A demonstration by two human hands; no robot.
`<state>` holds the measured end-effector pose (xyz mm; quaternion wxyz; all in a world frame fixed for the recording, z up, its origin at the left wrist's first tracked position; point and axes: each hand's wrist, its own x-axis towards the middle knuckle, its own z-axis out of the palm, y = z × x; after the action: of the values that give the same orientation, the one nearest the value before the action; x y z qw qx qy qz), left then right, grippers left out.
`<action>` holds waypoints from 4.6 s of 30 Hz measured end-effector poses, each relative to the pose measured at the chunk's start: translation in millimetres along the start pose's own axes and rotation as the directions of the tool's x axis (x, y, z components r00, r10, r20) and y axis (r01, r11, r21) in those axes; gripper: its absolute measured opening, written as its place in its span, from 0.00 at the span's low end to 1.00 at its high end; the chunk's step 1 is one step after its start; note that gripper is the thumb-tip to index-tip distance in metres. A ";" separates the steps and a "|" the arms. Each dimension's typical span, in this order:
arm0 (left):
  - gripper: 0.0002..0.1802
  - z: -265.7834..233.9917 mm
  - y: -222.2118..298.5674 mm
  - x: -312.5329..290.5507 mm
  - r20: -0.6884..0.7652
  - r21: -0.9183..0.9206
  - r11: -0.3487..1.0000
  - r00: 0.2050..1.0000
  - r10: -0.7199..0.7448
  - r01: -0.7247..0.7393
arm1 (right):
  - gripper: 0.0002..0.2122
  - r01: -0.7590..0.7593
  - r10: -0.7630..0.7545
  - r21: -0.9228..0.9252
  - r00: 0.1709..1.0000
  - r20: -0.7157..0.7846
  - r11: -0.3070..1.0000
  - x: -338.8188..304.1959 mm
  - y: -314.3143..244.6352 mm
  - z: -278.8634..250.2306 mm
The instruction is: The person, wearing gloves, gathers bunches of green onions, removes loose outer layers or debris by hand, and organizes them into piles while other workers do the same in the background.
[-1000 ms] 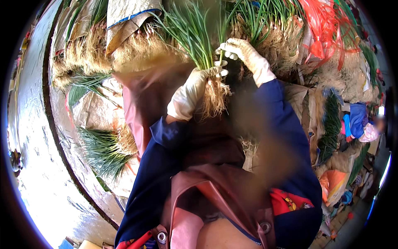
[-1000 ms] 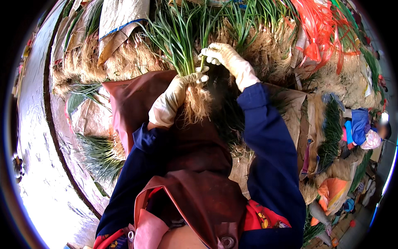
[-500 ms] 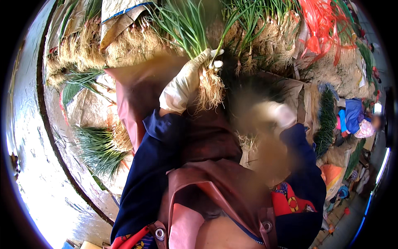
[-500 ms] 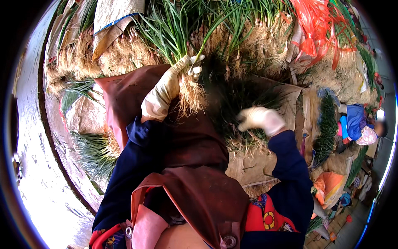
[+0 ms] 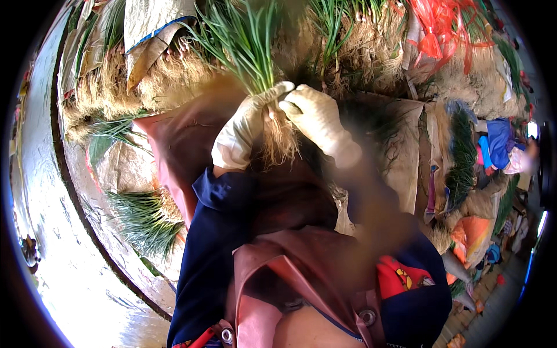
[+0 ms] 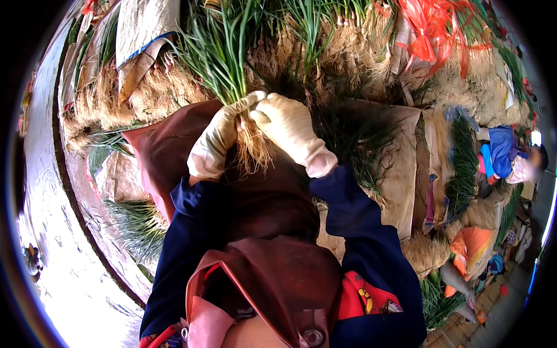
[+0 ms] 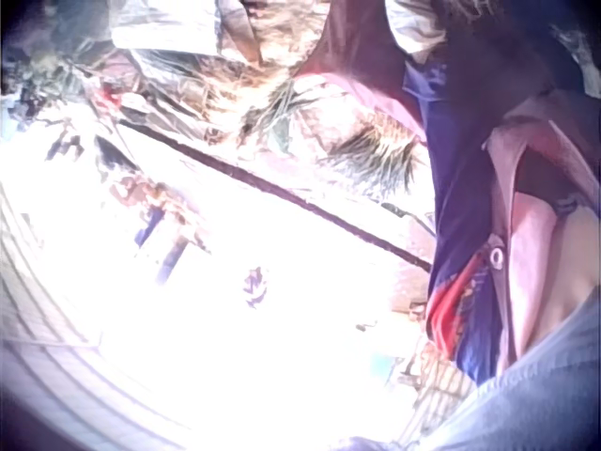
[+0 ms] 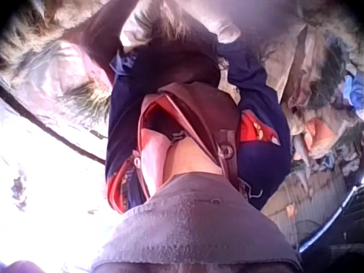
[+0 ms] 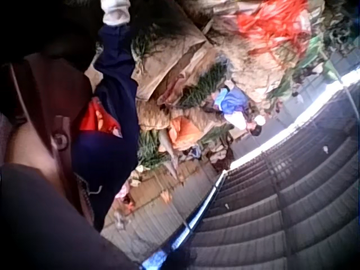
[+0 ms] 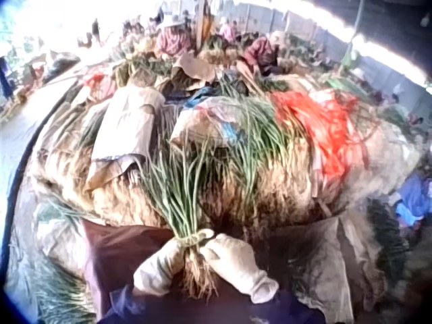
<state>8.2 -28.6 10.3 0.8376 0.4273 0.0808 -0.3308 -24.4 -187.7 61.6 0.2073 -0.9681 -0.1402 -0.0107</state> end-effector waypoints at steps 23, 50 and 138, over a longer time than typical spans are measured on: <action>0.08 15.9 -9.0 8.6 -0.100 0.010 0.995 0.990 -0.094 0.095 | 0.03 -0.153 0.235 0.708 0.972 -0.019 0.690 11.6 51.7 27.8; 0.19 -1.8 -6.2 1.3 0.181 -0.488 0.870 0.966 0.184 -0.074 | 0.25 -0.209 0.341 0.295 0.779 -0.526 0.932 -28.5 28.8 18.3; 0.08 23.0 -8.1 10.6 -0.285 -0.127 0.991 0.958 0.007 -0.045 | 0.11 -0.179 0.261 0.514 0.961 -0.091 0.839 -11.5 14.4 42.4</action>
<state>7.9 -54.8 14.7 0.8480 0.4150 0.2164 -0.2489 -33.1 -186.2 16.2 0.4616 -0.8866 -0.0090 -0.0266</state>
